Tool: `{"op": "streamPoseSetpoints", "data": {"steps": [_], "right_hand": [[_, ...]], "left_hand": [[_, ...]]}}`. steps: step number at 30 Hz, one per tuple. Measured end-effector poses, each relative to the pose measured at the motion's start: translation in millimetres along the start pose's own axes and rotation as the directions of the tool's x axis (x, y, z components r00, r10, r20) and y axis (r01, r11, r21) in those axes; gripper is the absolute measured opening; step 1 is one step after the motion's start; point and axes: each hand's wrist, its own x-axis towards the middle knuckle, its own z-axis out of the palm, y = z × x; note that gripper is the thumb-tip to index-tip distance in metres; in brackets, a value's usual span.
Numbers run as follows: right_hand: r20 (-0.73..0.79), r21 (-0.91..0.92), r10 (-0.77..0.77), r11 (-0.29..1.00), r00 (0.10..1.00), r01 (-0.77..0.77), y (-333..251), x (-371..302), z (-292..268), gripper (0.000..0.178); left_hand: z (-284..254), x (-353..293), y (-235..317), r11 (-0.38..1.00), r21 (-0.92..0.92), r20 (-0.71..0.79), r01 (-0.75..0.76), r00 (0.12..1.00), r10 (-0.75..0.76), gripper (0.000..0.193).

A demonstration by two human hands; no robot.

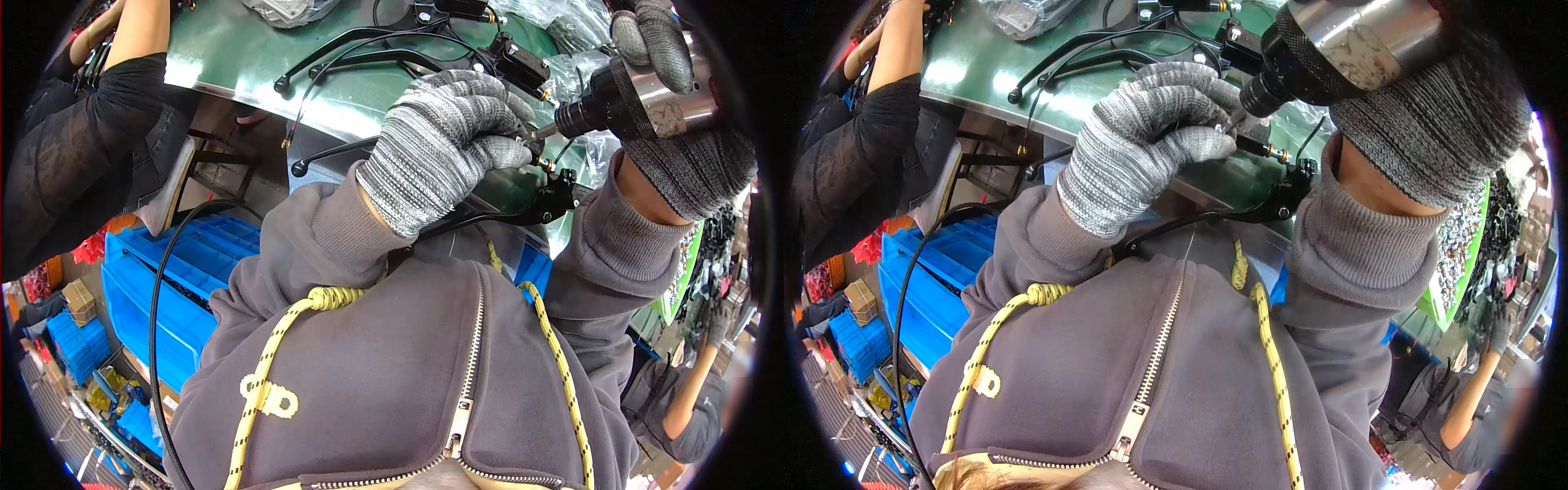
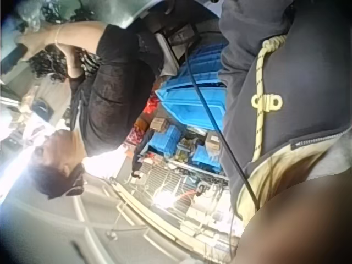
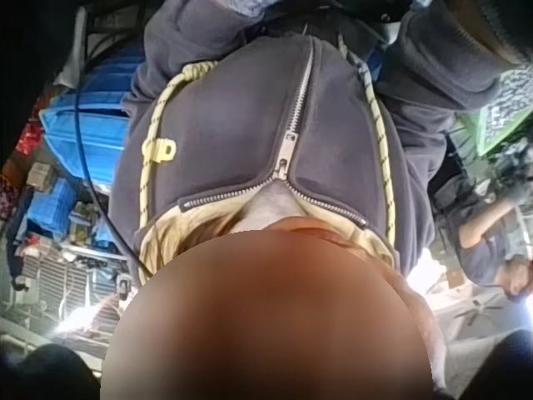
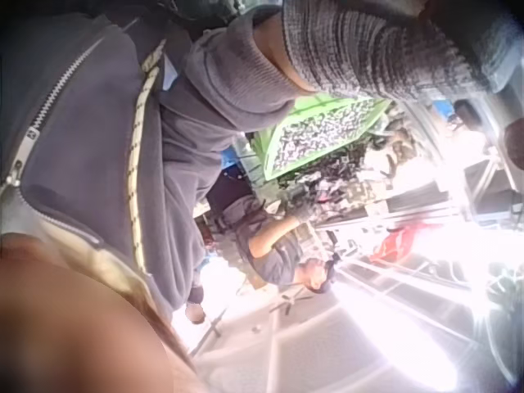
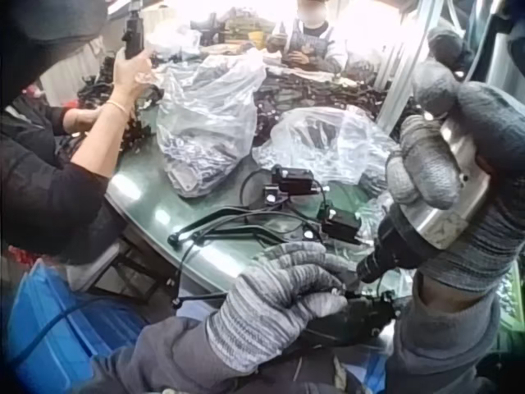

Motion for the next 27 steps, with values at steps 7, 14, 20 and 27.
{"op": "streamPoseSetpoints", "data": {"steps": [7, 14, 20, 27], "right_hand": [[0.000, -0.002, -0.007, 1.000, 1.000, 0.007, -0.6, -0.1, -0.4, 0.058], [-0.006, -0.002, -0.009, 1.000, 1.000, 0.009, -0.4, -3.0, 0.3, 0.056], [-0.014, -0.003, -0.006, 1.000, 1.000, 0.006, 1.5, -5.4, -0.2, 0.055], [-0.026, -0.011, -0.001, 1.000, 1.000, 0.000, 5.7, -3.7, -3.9, 0.053]], "left_hand": [[2.4, -0.5, 1.5, 0.997, -0.066, 0.017, 0.030, 0.999, -0.029, 0.019], [6.4, -3.6, 1.6, 0.997, -0.070, -0.042, 0.036, 0.998, -0.039, 0.021], [4.5, 2.1, 3.6, 0.998, -0.037, -0.080, -0.048, 0.996, 0.045, 0.039], [-5.9, 1.1, -6.9, 0.937, 0.349, 0.003, -0.018, 1.000, 0.018, 0.050]]}}
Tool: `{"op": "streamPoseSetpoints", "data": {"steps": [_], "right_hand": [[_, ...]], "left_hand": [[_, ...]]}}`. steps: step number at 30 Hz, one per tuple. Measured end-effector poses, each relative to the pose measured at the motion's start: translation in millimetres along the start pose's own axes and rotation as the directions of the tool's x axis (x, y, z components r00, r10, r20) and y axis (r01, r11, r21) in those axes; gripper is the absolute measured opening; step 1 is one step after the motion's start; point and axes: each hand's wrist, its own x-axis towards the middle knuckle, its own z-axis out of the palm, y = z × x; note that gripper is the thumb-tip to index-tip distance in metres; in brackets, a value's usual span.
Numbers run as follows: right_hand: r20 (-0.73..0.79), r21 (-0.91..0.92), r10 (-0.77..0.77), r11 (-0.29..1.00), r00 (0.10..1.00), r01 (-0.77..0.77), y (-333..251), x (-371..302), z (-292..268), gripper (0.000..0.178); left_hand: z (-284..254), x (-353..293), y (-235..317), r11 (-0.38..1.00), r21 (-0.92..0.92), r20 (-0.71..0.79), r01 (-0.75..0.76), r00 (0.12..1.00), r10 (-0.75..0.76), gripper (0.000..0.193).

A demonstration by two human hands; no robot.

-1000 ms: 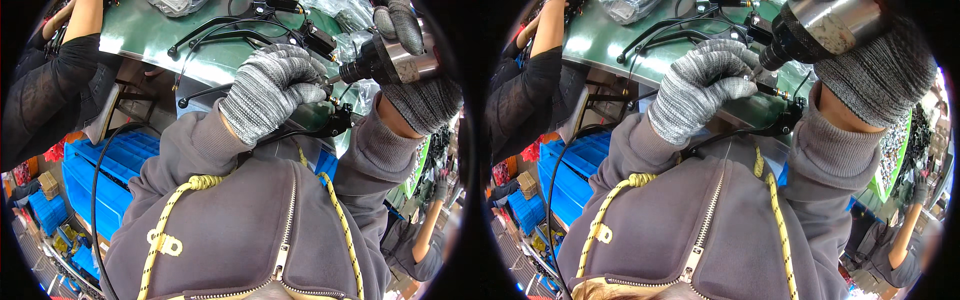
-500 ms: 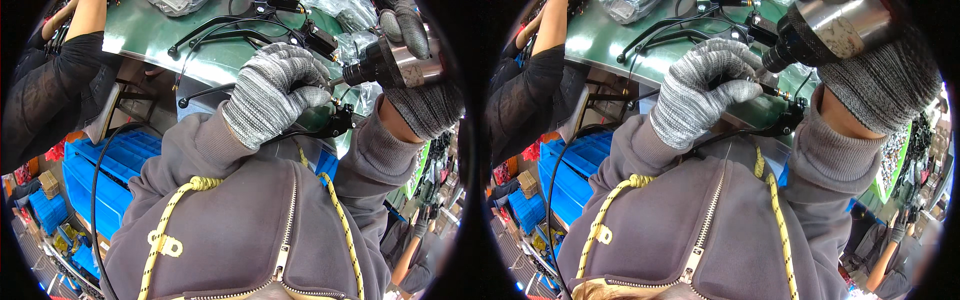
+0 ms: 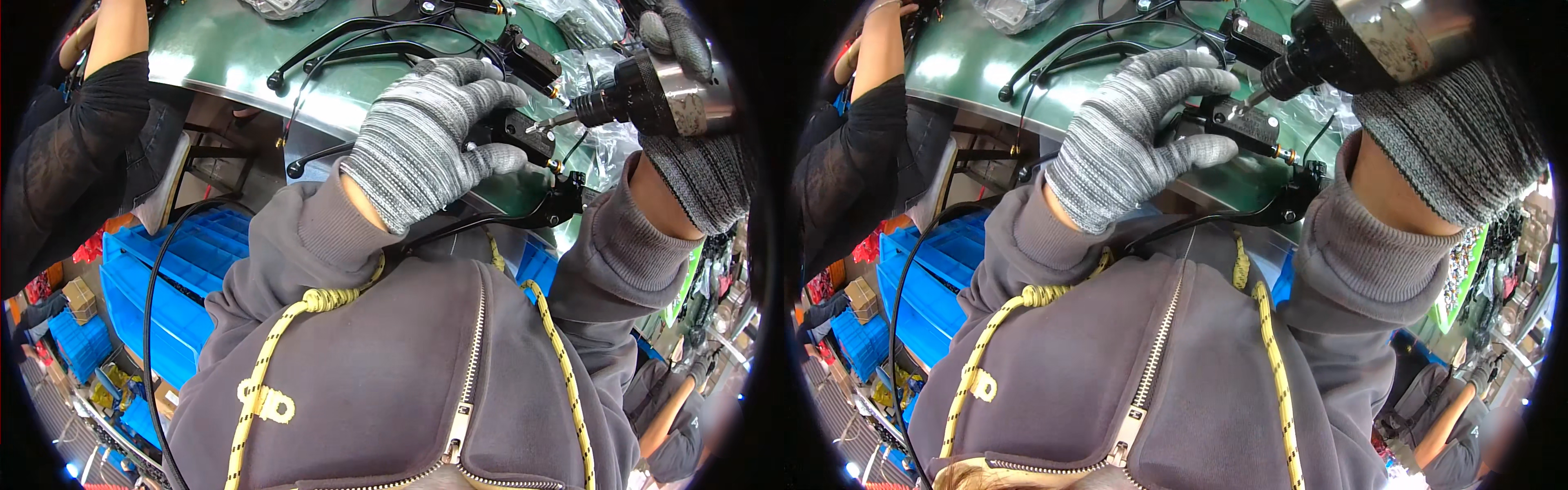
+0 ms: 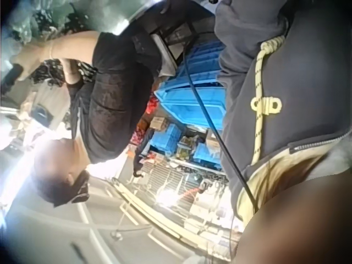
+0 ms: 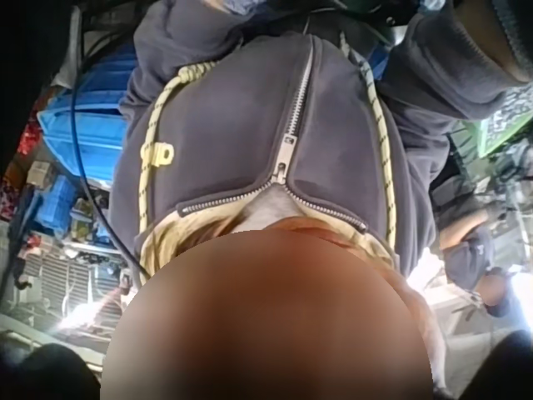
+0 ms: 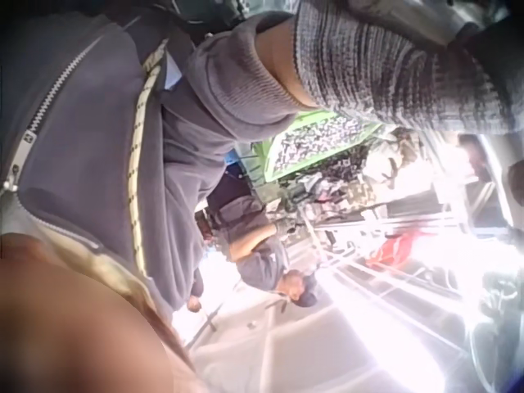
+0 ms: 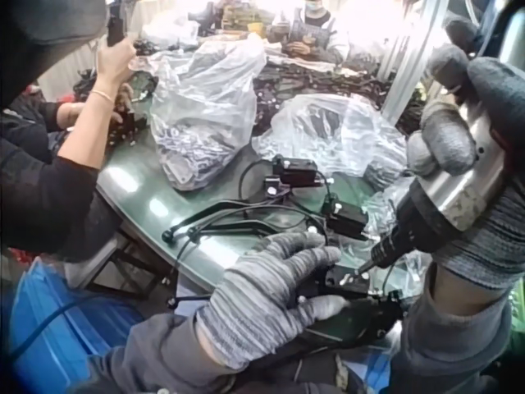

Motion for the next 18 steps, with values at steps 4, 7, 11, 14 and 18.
{"op": "streamPoseSetpoints", "data": {"steps": [4, 7, 11, 14, 18], "right_hand": [[0.000, 0.000, 0.006, 1.000, 1.000, -0.006, 2.0, -1.5, 0.0, 0.052], [-0.003, -0.003, 0.011, 1.000, 1.000, -0.011, 4.6, -4.1, 0.4, 0.052], [-0.011, -0.010, 0.013, 1.000, 1.000, -0.013, 6.1, -5.6, -1.0, 0.051], [-0.015, -0.015, 0.010, 1.000, 1.000, -0.010, 6.6, -7.1, -2.8, 0.050], [-0.016, -0.022, 0.006, 1.000, 1.000, -0.007, 5.6, -9.4, -3.5, 0.049]], "left_hand": [[3.5, 1.2, 1.7, 1.000, 0.012, 0.042, -0.008, 0.999, 0.008, 0.047], [9.3, -0.1, 4.2, 0.999, 0.043, 0.027, 0.033, 0.999, -0.034, 0.046], [11.3, -1.0, 9.4, 0.997, -0.043, 0.052, 0.067, 0.997, -0.065, 0.045], [17.2, -3.1, 9.8, 0.998, 0.007, 0.044, 0.056, 0.997, -0.056, 0.045], [22.1, -6.1, 9.3, 0.998, 0.061, -0.010, -0.030, 0.999, 0.031, 0.046]]}}
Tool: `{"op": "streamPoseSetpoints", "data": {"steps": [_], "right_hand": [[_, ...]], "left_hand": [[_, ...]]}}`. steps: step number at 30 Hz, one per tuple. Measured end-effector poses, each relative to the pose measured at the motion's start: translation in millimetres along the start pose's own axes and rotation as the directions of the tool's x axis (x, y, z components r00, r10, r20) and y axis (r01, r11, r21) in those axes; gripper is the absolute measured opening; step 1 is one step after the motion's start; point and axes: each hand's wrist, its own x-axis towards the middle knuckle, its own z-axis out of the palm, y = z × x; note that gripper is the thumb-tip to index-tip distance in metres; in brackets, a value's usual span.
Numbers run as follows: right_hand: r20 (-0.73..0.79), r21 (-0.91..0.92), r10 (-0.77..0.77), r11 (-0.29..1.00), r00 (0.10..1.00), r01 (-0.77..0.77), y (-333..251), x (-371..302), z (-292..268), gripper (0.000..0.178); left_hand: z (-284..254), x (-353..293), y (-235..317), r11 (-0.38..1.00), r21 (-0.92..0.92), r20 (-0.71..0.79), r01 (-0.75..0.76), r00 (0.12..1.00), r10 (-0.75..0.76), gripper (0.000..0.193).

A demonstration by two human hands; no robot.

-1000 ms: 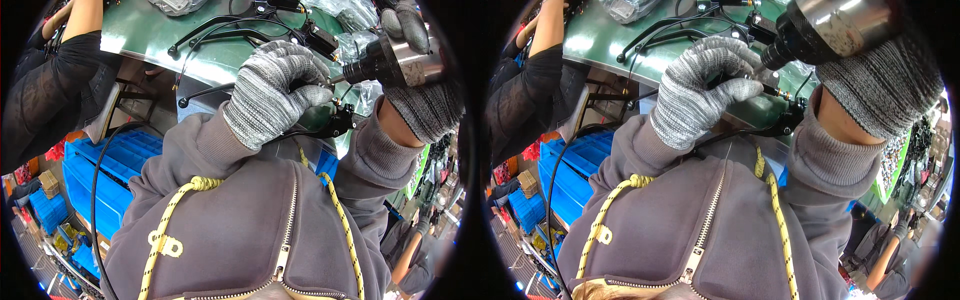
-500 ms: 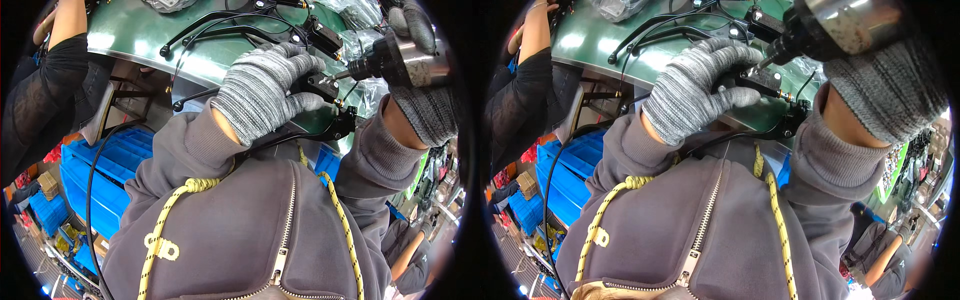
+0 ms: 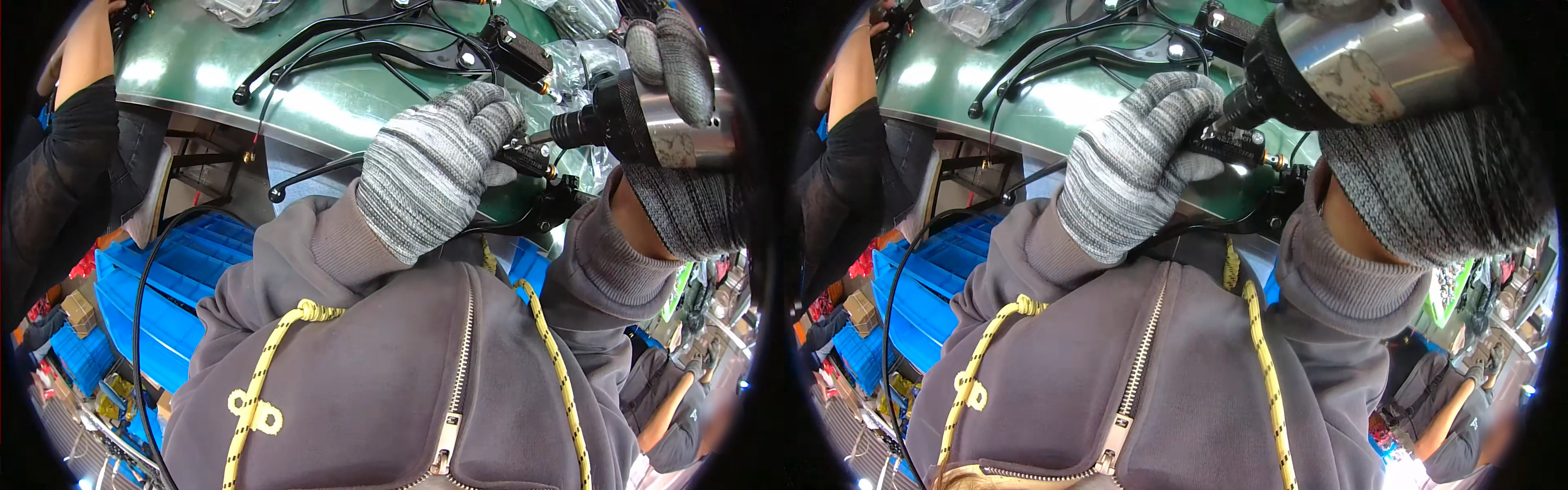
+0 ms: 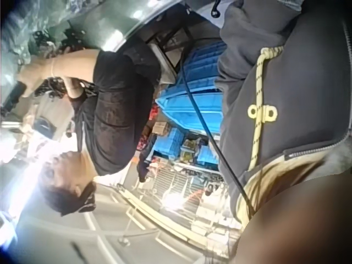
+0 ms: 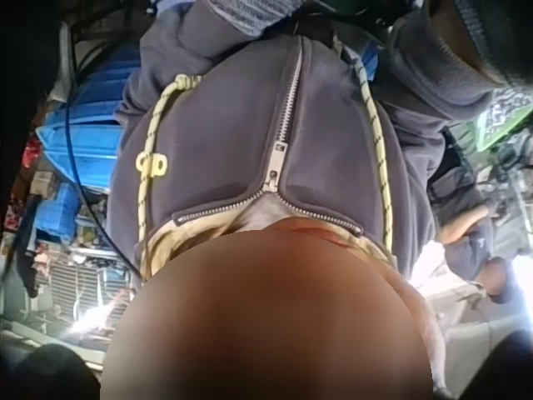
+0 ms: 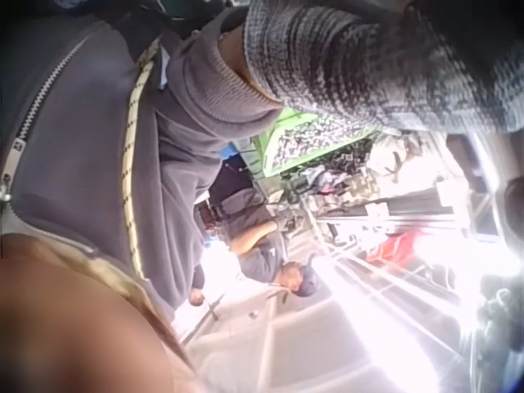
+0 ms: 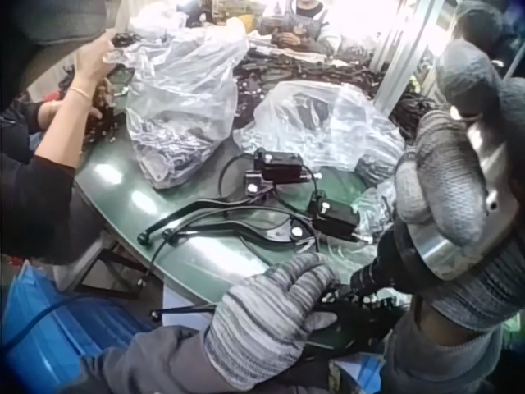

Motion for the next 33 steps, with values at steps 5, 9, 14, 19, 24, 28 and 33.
{"op": "streamPoseSetpoints", "data": {"steps": [5, 9, 14, 19, 24, 28, 33], "right_hand": [[-0.006, -0.003, -0.007, 1.000, 1.000, 0.007, 0.6, -1.2, 0.0, 0.048], [-0.008, -0.003, -0.007, 1.000, 1.000, 0.007, 0.0, -2.2, 0.3, 0.047], [-0.009, -0.010, -0.010, 1.000, 1.000, 0.010, -0.3, -2.5, 2.0, 0.046], [-0.010, -0.013, -0.007, 1.000, 1.000, 0.007, 0.4, -2.6, 3.9, 0.045], [-0.012, -0.011, -0.008, 1.000, 1.000, 0.008, -0.8, -2.3, 5.5, 0.044], [-0.013, -0.003, -0.008, 1.000, 1.000, 0.008, -1.9, -1.1, 6.0, 0.043], [-0.008, 0.007, -0.008, 1.000, 1.000, 0.008, -0.3, 0.0, 5.6, 0.042]], "left_hand": [[1.2, -1.7, -1.7, 0.999, 0.028, -0.009, -0.035, 0.999, 0.035, 0.049], [3.5, -3.2, -2.6, 0.990, 0.113, -0.026, -0.089, 0.995, 0.093, 0.051], [5.3, -2.7, -2.2, 0.986, 0.134, -0.047, -0.101, 0.993, 0.108, 0.050], [3.5, -1.0, -3.2, 0.996, 0.064, -0.032, -0.058, 0.998, 0.060, 0.048], [-2.1, 1.0, -0.9, 1.000, -0.021, 0.005, 0.001, 1.000, -0.001, 0.047], [-3.1, 1.9, -1.4, 0.998, -0.059, -0.004, 0.017, 1.000, -0.017, 0.045], [-5.6, 5.4, -1.4, 0.989, -0.124, 0.052, 0.081, 0.996, -0.075, 0.043]]}}
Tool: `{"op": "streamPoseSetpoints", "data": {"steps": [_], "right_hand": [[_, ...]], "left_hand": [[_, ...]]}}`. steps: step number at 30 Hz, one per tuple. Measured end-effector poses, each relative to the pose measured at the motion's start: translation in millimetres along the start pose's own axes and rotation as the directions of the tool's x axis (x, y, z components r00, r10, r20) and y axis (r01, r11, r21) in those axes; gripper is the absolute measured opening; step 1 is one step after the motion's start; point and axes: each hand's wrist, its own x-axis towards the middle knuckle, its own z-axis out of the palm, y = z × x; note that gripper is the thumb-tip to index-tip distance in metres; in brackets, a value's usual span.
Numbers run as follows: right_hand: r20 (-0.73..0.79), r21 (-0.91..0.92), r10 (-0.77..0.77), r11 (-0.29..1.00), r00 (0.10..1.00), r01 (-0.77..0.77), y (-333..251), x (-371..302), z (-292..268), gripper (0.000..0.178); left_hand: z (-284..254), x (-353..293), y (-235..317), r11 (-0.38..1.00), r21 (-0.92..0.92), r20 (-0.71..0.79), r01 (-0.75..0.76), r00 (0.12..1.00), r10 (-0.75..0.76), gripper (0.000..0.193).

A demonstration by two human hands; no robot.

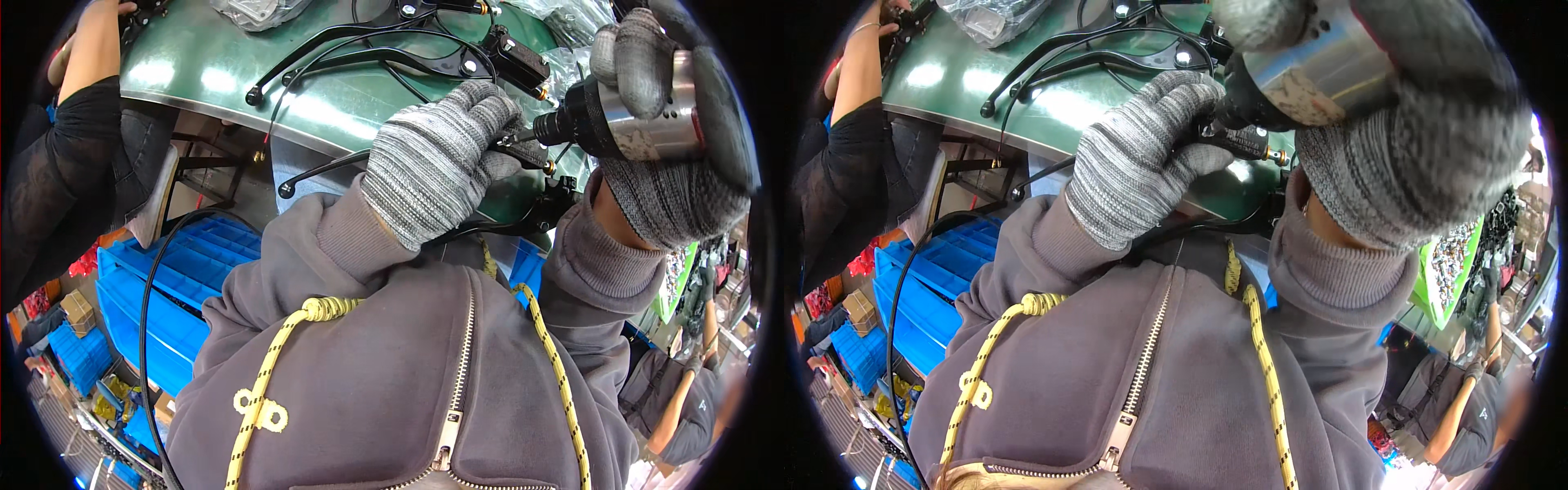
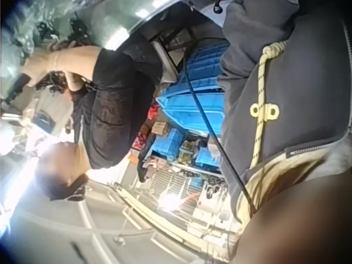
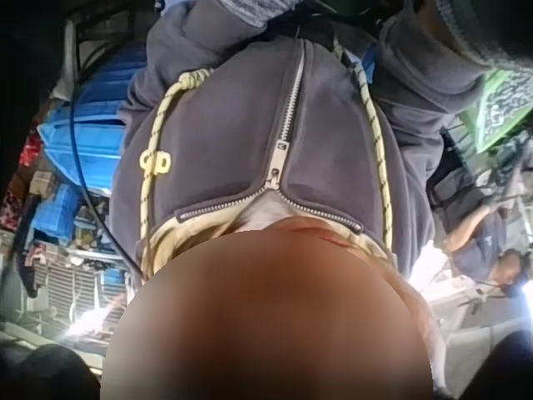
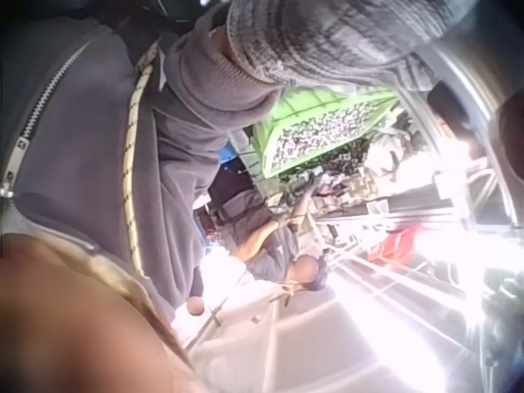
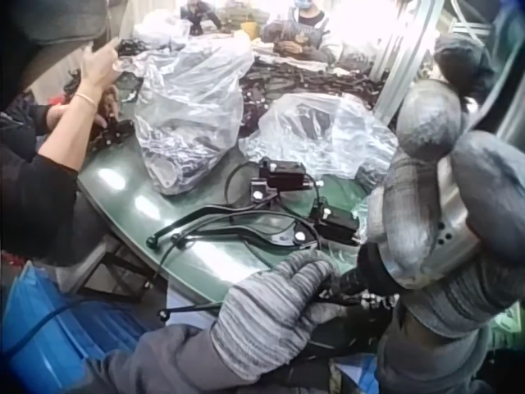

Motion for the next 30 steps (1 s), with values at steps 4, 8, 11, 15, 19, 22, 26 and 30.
{"op": "streamPoseSetpoints", "data": {"steps": [4, 8, 11, 15, 19, 22, 26, 30], "right_hand": [[0.002, 0.005, -0.005, 1.000, 1.000, 0.005, -0.3, 1.2, 0.4, 0.042], [0.010, 0.012, -0.001, 1.000, 1.000, 0.001, -0.5, 4.6, -0.8, 0.041], [0.016, 0.013, -0.002, 1.000, 1.000, 0.002, 0.1, 6.1, -2.3, 0.040], [0.027, 0.019, -0.010, 1.000, 1.000, 0.010, -3.1, 8.8, -5.9, 0.040], [0.043, 0.015, -0.020, 1.000, 0.999, 0.019, -9.2, 15.1, -12.3, 0.039], [0.051, 0.006, -0.019, 1.000, 0.999, 0.019, -13.2, 18.5, -16.0, 0.038], [0.055, 0.008, -0.014, 1.000, 0.998, 0.014, -11.7, 16.8, -16.6, 0.037], [0.055, 0.011, -0.009, 1.000, 0.998, 0.008, -10.1, 14.4, -16.9, 0.037]], "left_hand": [[0.9, -1.4, 3.1, 1.000, -0.013, -0.034, -0.016, 0.999, 0.015, 0.042], [3.2, 0.0, 0.7, 0.971, -0.234, -0.038, 0.043, 0.998, -0.053, 0.034], [5.2, 4.3, 1.1, 0.942, -0.328, -0.039, 0.077, 0.995, -0.095, 0.025], [5.2, 5.5, -0.9, 0.950, -0.300, -0.038, 0.084, 0.994, -0.100, 0.015], [7.5, 2.9, -2.6, 0.894, -0.435, -0.037, 0.102, 0.991, -0.130, 0.014], [5.4, 2.7, -1.7, 0.923, -0.371, -0.017, 0.099, 0.993, -0.113, 0.015], [6.2, 1.1, -1.5, 0.889, -0.439, -0.008, 0.131, 0.989, -0.150, 0.014], [6.1, 2.1, -3.3, 0.908, -0.399, 0.005, 0.129, 0.990, -0.138, 0.015]]}}
